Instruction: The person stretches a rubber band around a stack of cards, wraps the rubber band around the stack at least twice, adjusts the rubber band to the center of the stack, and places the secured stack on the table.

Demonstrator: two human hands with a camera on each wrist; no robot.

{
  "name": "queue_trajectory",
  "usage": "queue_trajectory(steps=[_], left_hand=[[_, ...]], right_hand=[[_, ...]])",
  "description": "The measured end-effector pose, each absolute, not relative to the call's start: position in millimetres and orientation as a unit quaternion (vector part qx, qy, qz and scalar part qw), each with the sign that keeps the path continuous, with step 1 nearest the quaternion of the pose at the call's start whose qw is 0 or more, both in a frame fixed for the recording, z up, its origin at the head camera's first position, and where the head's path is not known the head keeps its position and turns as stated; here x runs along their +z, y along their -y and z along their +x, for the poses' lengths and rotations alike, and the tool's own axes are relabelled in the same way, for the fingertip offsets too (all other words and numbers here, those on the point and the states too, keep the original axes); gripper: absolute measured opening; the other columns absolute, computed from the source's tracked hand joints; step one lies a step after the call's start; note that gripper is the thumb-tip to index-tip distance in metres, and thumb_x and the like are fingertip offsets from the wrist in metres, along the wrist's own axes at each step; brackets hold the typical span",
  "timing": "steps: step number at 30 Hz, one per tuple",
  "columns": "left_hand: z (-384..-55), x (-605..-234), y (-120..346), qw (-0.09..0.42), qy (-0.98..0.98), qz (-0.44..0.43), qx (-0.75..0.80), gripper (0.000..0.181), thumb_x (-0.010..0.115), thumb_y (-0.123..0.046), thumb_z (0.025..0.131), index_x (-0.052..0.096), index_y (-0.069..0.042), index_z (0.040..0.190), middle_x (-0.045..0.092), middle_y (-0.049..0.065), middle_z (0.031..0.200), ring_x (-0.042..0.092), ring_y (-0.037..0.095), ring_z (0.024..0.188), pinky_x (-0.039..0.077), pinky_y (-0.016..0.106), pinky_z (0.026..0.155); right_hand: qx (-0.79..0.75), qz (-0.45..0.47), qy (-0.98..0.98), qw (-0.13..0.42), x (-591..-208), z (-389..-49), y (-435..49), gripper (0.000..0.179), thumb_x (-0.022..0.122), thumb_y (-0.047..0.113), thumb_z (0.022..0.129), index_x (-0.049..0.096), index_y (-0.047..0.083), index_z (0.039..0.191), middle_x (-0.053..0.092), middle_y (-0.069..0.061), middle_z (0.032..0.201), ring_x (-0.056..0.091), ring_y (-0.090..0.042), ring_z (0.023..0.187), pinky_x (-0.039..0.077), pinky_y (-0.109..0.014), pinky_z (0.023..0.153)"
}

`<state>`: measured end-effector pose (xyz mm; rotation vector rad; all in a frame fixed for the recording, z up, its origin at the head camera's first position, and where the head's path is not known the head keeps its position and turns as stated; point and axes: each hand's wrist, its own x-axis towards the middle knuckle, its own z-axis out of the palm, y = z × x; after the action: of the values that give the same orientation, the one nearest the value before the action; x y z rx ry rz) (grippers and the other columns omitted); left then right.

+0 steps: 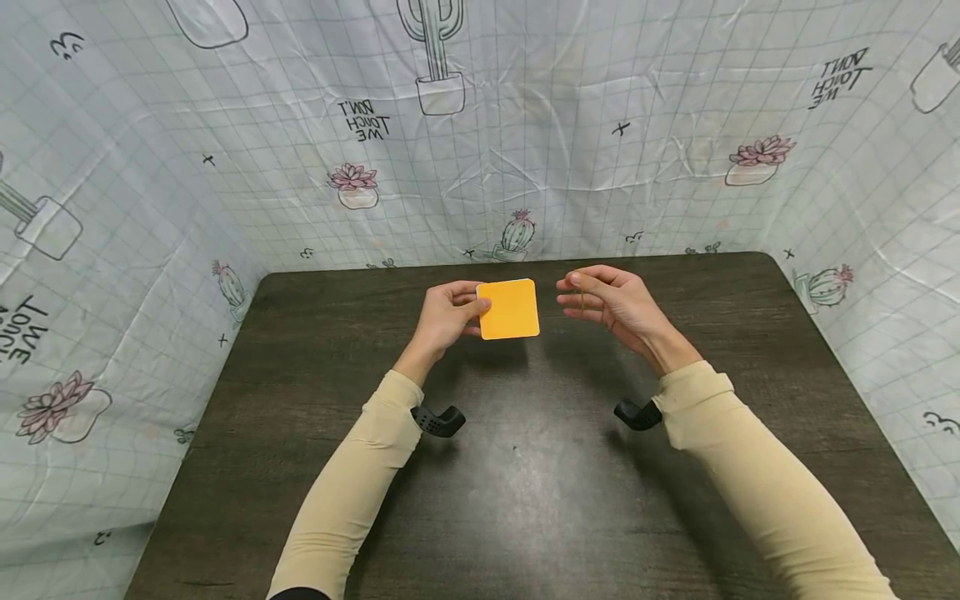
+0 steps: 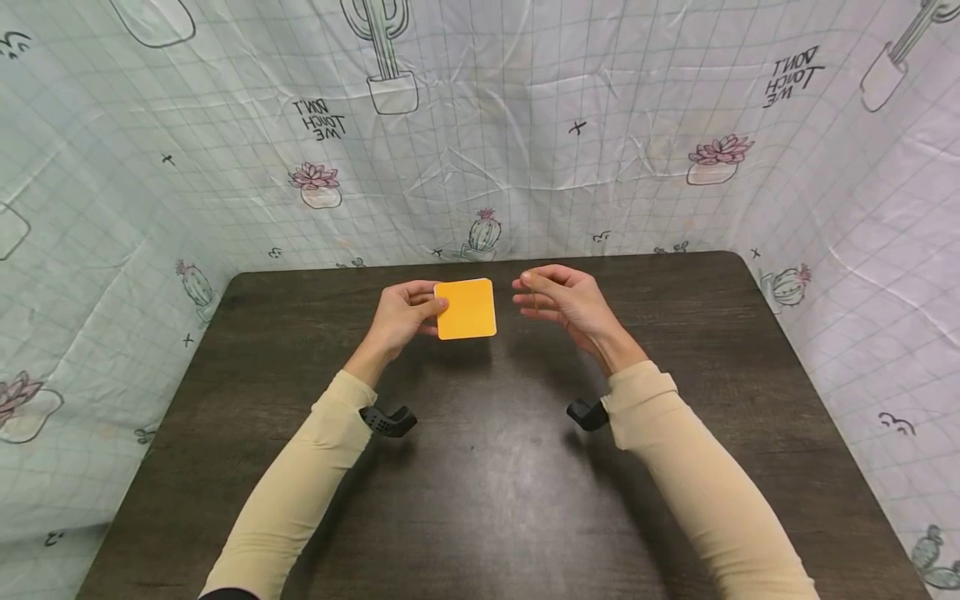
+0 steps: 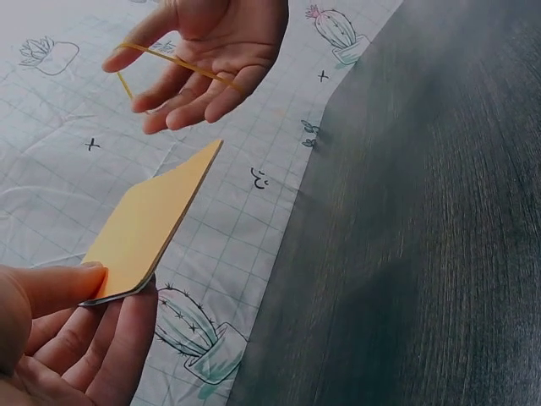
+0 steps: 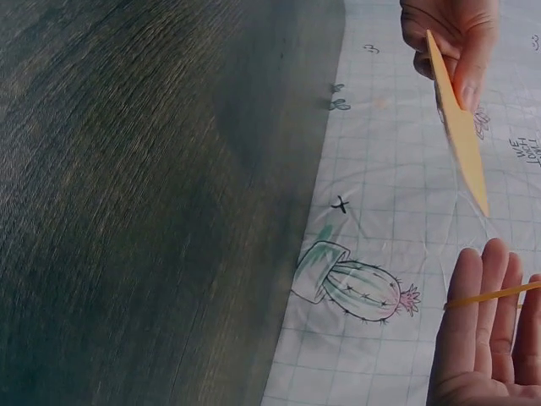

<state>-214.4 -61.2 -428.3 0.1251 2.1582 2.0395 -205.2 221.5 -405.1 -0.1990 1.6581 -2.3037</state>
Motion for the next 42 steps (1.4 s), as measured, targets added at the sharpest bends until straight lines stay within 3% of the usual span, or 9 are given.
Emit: queue_trajectory(steps=[13, 20, 27, 42], left_hand=[[-215.1, -426.9, 58.6, 0.087, -0.705, 0.046, 0.702, 0.032, 0.076, -0.003, 0.089, 0.069, 0.003, 0.120, 0.075, 0.015, 0.102, 0.074, 0.027, 0.083, 0.059, 0.056, 0.079], [-216.7, -426.7, 56.3, 0.079, -0.714, 0.061, 0.693, 0.029, 0.075, -0.003, 0.090, 0.070, 0.003, 0.118, 0.075, 0.016, 0.101, 0.073, 0.022, 0.075, 0.062, 0.045, 0.068], [-217.5, -425.8, 54.3, 0.077, -0.714, 0.065, 0.693, 0.029, 0.074, -0.003, 0.091, 0.070, 0.003, 0.119, 0.074, 0.017, 0.101, 0.074, 0.025, 0.077, 0.062, 0.046, 0.069], [-222.4, -422.5, 53.3, 0.080, -0.702, 0.063, 0.705, 0.031, 0.074, -0.001, 0.090, 0.069, 0.004, 0.120, 0.074, 0.017, 0.100, 0.074, 0.024, 0.075, 0.062, 0.037, 0.062]], right_hand=[[-0.743, -0.046, -0.646, 0.167, -402.5, -214.5, -211.7, 0.030, 0.074, 0.023, 0.095, 0.068, 0.006, 0.119, 0.070, -0.011, 0.116, 0.071, -0.027, 0.102, 0.056, -0.048, 0.091], [-0.718, -0.053, -0.667, 0.191, -398.3, -219.0, -205.5, 0.042, 0.071, 0.031, 0.096, 0.060, 0.005, 0.128, 0.063, -0.015, 0.127, 0.069, -0.032, 0.108, 0.055, -0.050, 0.092], [-0.697, -0.048, -0.684, 0.211, -399.5, -223.6, -199.1, 0.048, 0.067, 0.035, 0.098, 0.053, 0.002, 0.131, 0.053, -0.017, 0.125, 0.070, -0.031, 0.103, 0.052, -0.059, 0.093], [-0.679, -0.042, -0.694, 0.234, -401.2, -227.1, -188.4, 0.054, 0.066, 0.035, 0.099, 0.050, -0.001, 0.136, 0.055, -0.020, 0.126, 0.072, -0.027, 0.094, 0.059, -0.052, 0.083]])
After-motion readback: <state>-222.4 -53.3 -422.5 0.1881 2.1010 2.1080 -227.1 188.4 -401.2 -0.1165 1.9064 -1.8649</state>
